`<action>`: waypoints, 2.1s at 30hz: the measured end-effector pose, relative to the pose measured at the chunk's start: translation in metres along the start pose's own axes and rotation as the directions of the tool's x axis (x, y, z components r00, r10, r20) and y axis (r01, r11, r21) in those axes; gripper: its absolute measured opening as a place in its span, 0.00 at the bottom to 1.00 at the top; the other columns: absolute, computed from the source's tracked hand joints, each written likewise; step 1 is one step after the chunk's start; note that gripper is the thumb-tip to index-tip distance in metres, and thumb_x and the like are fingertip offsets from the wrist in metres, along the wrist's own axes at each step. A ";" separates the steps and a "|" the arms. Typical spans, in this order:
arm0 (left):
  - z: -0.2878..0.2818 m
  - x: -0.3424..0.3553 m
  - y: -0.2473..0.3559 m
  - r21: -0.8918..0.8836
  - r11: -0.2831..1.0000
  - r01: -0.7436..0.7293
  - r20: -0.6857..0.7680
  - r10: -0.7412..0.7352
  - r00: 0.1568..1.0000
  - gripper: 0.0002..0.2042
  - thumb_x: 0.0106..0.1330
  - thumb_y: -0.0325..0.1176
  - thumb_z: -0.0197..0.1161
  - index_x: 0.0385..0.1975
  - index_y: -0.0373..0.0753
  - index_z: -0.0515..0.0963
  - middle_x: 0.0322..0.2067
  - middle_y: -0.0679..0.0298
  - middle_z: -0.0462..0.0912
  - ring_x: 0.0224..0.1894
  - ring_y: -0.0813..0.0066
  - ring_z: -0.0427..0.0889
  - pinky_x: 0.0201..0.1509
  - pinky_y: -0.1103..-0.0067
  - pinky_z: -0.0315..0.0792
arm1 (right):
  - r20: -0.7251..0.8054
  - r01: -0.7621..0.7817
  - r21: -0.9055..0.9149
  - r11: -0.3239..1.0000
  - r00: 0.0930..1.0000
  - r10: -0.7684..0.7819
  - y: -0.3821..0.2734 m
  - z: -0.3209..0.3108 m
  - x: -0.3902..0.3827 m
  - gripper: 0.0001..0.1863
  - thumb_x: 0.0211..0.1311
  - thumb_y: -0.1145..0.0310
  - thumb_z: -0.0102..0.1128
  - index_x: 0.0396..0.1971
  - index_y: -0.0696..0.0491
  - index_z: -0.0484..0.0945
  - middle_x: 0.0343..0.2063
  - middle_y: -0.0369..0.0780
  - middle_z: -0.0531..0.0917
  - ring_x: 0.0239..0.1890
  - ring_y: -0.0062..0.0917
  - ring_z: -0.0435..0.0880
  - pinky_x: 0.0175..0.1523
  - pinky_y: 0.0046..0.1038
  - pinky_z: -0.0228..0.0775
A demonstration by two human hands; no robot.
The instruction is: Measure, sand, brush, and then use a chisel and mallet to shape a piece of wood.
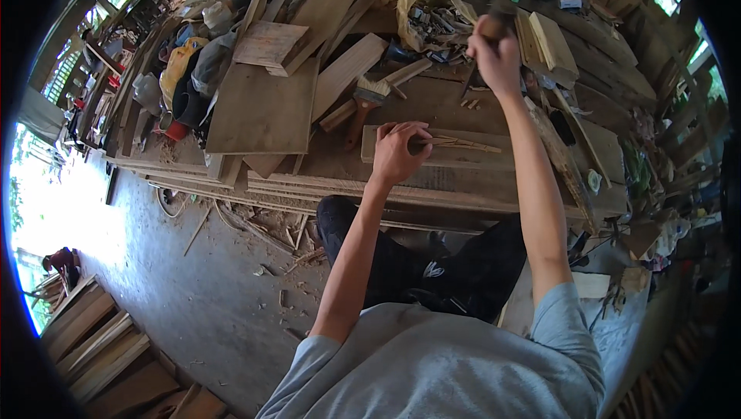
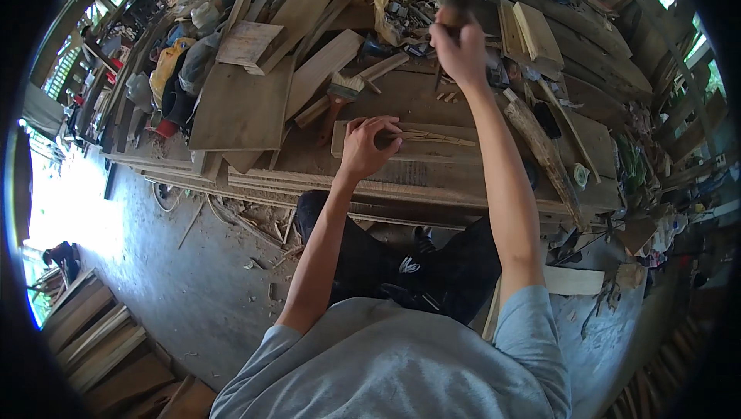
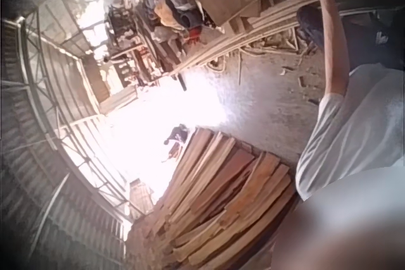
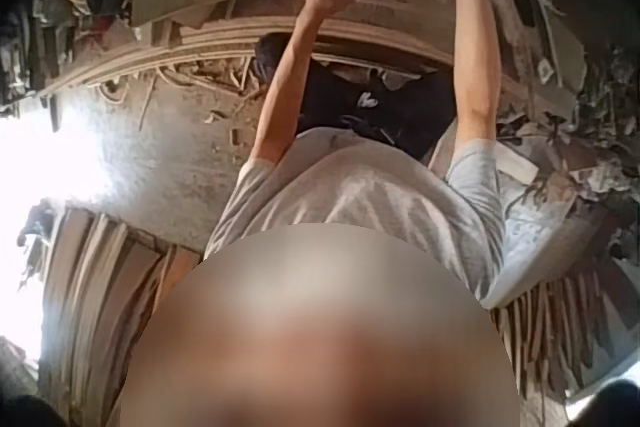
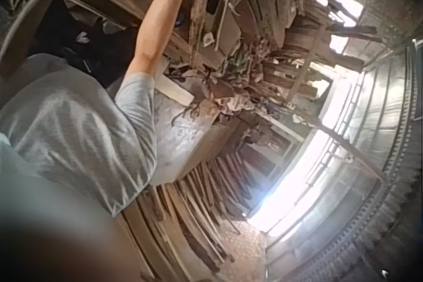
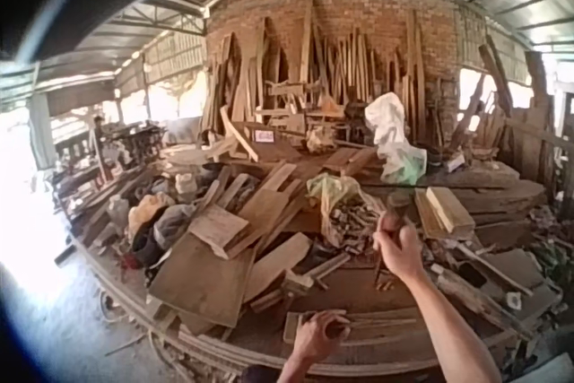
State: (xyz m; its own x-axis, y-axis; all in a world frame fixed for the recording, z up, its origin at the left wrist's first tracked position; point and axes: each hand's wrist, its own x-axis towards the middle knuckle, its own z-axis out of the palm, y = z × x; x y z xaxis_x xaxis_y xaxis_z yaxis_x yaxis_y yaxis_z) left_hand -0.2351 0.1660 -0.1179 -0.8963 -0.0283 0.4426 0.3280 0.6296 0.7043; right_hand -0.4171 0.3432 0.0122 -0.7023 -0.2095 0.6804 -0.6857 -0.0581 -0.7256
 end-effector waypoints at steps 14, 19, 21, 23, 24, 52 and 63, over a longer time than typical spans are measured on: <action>-0.003 -0.002 0.004 0.062 0.998 -0.008 0.017 0.007 1.000 0.10 0.65 0.39 0.74 0.43 0.47 0.87 0.57 0.68 0.89 0.62 0.66 0.83 0.75 0.60 0.61 | -0.147 -0.024 0.298 0.954 0.987 0.071 -0.069 0.042 -0.047 0.06 0.71 0.77 0.65 0.38 0.54 0.75 0.22 0.29 0.76 0.21 0.10 0.74 0.26 0.19 0.64; 0.000 -0.002 0.005 0.059 0.998 -0.025 -0.009 0.025 1.000 0.08 0.64 0.37 0.73 0.41 0.47 0.87 0.54 0.70 0.89 0.60 0.68 0.83 0.73 0.62 0.62 | -0.132 0.071 0.219 0.973 0.990 -0.042 -0.065 0.058 -0.053 0.08 0.71 0.84 0.58 0.40 0.55 0.72 0.25 0.32 0.75 0.19 0.11 0.70 0.23 0.19 0.59; 0.000 -0.002 0.003 0.063 0.998 -0.025 -0.007 0.026 1.000 0.08 0.64 0.37 0.73 0.41 0.47 0.87 0.54 0.71 0.89 0.60 0.68 0.83 0.73 0.62 0.62 | -0.119 0.070 0.195 0.978 0.992 -0.047 -0.063 0.061 -0.056 0.08 0.71 0.84 0.58 0.40 0.55 0.72 0.25 0.32 0.75 0.19 0.11 0.70 0.23 0.19 0.59; 0.000 -0.002 0.004 0.080 0.996 -0.035 -0.001 0.036 0.999 0.08 0.64 0.37 0.73 0.41 0.48 0.87 0.54 0.71 0.89 0.60 0.68 0.83 0.73 0.61 0.62 | -0.117 0.079 0.207 0.975 0.992 -0.056 -0.063 0.064 -0.058 0.07 0.71 0.83 0.58 0.39 0.55 0.72 0.25 0.32 0.74 0.19 0.11 0.69 0.23 0.19 0.59; 0.000 -0.002 0.004 0.079 0.996 -0.033 -0.001 0.033 0.999 0.08 0.64 0.37 0.73 0.41 0.48 0.87 0.54 0.71 0.89 0.60 0.68 0.83 0.73 0.61 0.62 | -0.115 0.077 0.207 0.975 0.992 -0.054 -0.064 0.064 -0.058 0.07 0.71 0.83 0.58 0.39 0.55 0.72 0.25 0.32 0.74 0.19 0.11 0.69 0.23 0.19 0.59; -0.001 -0.003 0.009 0.103 0.995 0.005 -0.030 -0.002 1.000 0.06 0.64 0.37 0.73 0.39 0.49 0.88 0.51 0.71 0.89 0.57 0.68 0.84 0.72 0.62 0.64 | -0.110 -0.007 0.156 0.988 0.994 0.024 -0.077 0.082 -0.061 0.06 0.65 0.76 0.68 0.35 0.57 0.77 0.24 0.34 0.81 0.26 0.14 0.78 0.34 0.23 0.72; -0.006 0.004 -0.006 -0.172 0.985 0.009 -0.048 -0.017 0.999 0.17 0.68 0.36 0.69 0.54 0.38 0.83 0.51 0.61 0.88 0.55 0.67 0.86 0.68 0.65 0.68 | -0.108 0.053 0.118 0.992 0.993 -0.040 -0.090 0.086 -0.074 0.07 0.67 0.76 0.68 0.40 0.56 0.78 0.28 0.33 0.83 0.31 0.14 0.81 0.38 0.22 0.74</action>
State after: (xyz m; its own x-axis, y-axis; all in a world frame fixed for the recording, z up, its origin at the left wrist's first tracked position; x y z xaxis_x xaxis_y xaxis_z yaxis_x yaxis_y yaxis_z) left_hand -0.2394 0.1573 -0.1170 -0.8863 -0.0768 0.4566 0.3664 0.4866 0.7931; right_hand -0.2867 0.2798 0.0188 -0.6907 -0.1007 0.7161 -0.6944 -0.1840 -0.6956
